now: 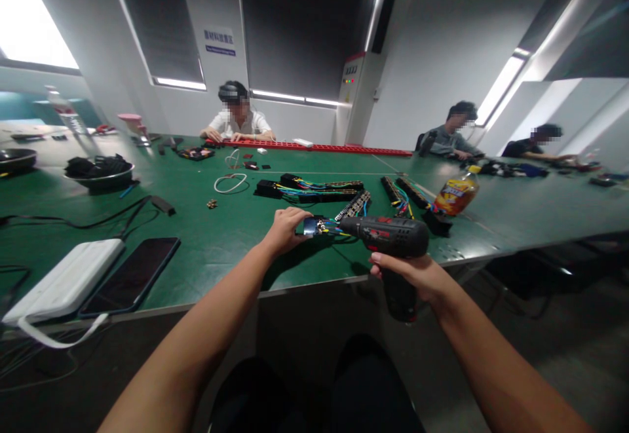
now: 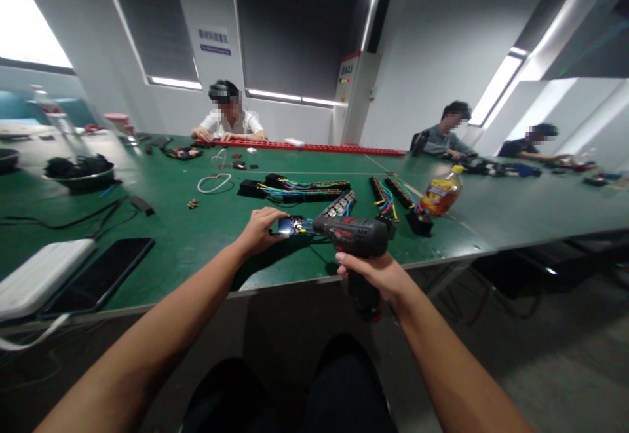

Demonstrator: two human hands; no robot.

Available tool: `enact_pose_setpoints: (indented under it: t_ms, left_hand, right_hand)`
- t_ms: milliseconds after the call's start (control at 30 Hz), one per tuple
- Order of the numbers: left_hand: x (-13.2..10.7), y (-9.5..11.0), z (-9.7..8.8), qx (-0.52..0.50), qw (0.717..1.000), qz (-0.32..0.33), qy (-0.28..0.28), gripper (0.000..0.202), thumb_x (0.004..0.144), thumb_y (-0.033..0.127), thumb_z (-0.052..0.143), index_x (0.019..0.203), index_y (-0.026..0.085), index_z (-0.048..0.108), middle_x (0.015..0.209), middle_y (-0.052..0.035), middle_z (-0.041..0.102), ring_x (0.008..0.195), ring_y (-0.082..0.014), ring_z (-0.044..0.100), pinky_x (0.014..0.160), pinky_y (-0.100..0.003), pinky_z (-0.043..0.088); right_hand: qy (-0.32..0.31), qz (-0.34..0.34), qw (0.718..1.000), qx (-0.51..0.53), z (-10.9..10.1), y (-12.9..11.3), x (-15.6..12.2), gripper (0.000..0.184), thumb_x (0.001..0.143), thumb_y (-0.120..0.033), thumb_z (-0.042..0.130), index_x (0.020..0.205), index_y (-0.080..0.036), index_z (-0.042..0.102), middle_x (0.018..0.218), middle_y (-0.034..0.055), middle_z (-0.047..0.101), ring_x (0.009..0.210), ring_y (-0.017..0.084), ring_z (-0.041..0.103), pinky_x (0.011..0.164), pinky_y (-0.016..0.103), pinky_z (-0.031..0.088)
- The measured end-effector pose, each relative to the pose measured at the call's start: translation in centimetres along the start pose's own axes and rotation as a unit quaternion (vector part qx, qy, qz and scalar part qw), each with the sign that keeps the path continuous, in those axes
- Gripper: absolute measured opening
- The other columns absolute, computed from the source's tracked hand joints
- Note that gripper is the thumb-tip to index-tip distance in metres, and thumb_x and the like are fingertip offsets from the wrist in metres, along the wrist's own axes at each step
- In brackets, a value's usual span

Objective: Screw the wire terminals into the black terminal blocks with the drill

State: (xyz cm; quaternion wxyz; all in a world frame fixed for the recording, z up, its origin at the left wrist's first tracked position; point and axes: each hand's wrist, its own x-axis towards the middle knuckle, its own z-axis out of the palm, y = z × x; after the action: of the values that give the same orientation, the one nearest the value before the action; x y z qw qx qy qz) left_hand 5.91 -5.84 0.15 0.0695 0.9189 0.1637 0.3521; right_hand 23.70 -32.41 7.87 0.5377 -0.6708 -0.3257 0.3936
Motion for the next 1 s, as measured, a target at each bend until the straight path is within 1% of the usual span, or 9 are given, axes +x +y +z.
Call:
enact_pose_setpoints:
  t_ms: [200, 300, 433, 600, 667, 800, 1000]
  left_hand:
    - [0.0, 0.1, -0.1, 0.006, 1.0, -0.008, -0.007, 0.042, 0.078, 0.037, 0.073, 0.116, 0.024, 0.063, 0.119, -0.0078, 0.068, 0.111, -0.0268, 0.059, 0.093, -0.041, 0.033]
    - [0.0, 0.1, -0.1, 0.008, 1.0, -0.011, -0.013, 0.042, 0.078, 0.038, 0.073, 0.116, 0.025, 0.063, 0.119, -0.0078, 0.068, 0.112, -0.027, 0.059, 0.093, -0.041, 0.033]
    - [0.0, 0.0, 0.0, 0.006, 1.0, -0.014, -0.014, 0.043, 0.078, 0.039, 0.073, 0.117, 0.025, 0.063, 0.12, -0.0072, 0.068, 0.112, -0.0271, 0.058, 0.093, -0.041, 0.032]
    - [-0.1, -0.1, 0.1, 0.001, 1.0, -0.025, -0.008, 0.043, 0.077, 0.044, 0.074, 0.114, 0.026, 0.063, 0.118, -0.0065, 0.069, 0.111, -0.0268, 0.059, 0.093, -0.041, 0.032]
    - [0.0, -0.2, 0.2, 0.0, 1.0, -0.027, -0.007, 0.043, 0.077, 0.044, 0.075, 0.114, 0.026, 0.063, 0.118, -0.0062, 0.069, 0.11, -0.0266, 0.059, 0.092, -0.04, 0.032]
    - [0.0, -0.4, 0.3, -0.004, 1.0, -0.024, -0.009, 0.043, 0.077, 0.043, 0.075, 0.114, 0.027, 0.062, 0.118, -0.0056, 0.069, 0.111, -0.0266, 0.059, 0.091, -0.04, 0.032]
    - [-0.1, -0.5, 0.4, -0.003, 1.0, -0.02, -0.005, 0.042, 0.077, 0.043, 0.075, 0.114, 0.026, 0.062, 0.116, -0.0052, 0.069, 0.11, -0.026, 0.059, 0.091, -0.04, 0.032]
  right_hand:
    - [-0.007, 0.015, 1.0, 0.006, -0.4, 0.2, 0.0, 0.048, 0.057, -0.043, 0.091, 0.092, -0.015, 0.074, 0.072, 0.006, 0.076, 0.063, 0.016, 0.068, 0.054, 0.023, 0.054]
    - [-0.007, 0.01, 1.0, 0.015, -0.4, 0.3, 0.0, 0.048, 0.057, -0.041, 0.091, 0.094, -0.016, 0.074, 0.072, 0.0054, 0.076, 0.066, 0.017, 0.07, 0.055, 0.025, 0.055]
    - [-0.014, -0.013, 1.0, 0.019, -0.4, 0.5, 0.0, 0.044, 0.059, -0.04, 0.09, 0.091, -0.015, 0.075, 0.074, 0.0056, 0.077, 0.068, 0.017, 0.071, 0.059, 0.024, 0.055]
    - [-0.01, -0.033, 0.999, 0.035, -0.4, 0.9, -0.1, 0.043, 0.06, -0.04, 0.09, 0.093, -0.017, 0.075, 0.083, 0.0064, 0.078, 0.079, 0.023, 0.075, 0.064, 0.027, 0.057]
    - [-0.006, -0.032, 0.999, 0.032, -0.6, 1.3, -0.2, 0.043, 0.061, -0.041, 0.09, 0.095, -0.018, 0.076, 0.085, 0.0067, 0.079, 0.079, 0.024, 0.075, 0.063, 0.028, 0.057]
    - [0.007, -0.025, 0.999, 0.029, -1.0, 2.0, -0.1, 0.041, 0.06, -0.041, 0.09, 0.092, -0.018, 0.076, 0.083, 0.0068, 0.079, 0.077, 0.022, 0.075, 0.062, 0.026, 0.057]
    - [0.007, -0.014, 0.999, 0.036, -0.4, 2.0, 0.3, 0.041, 0.059, -0.041, 0.09, 0.09, -0.018, 0.076, 0.082, 0.0072, 0.079, 0.079, 0.024, 0.075, 0.062, 0.027, 0.056]
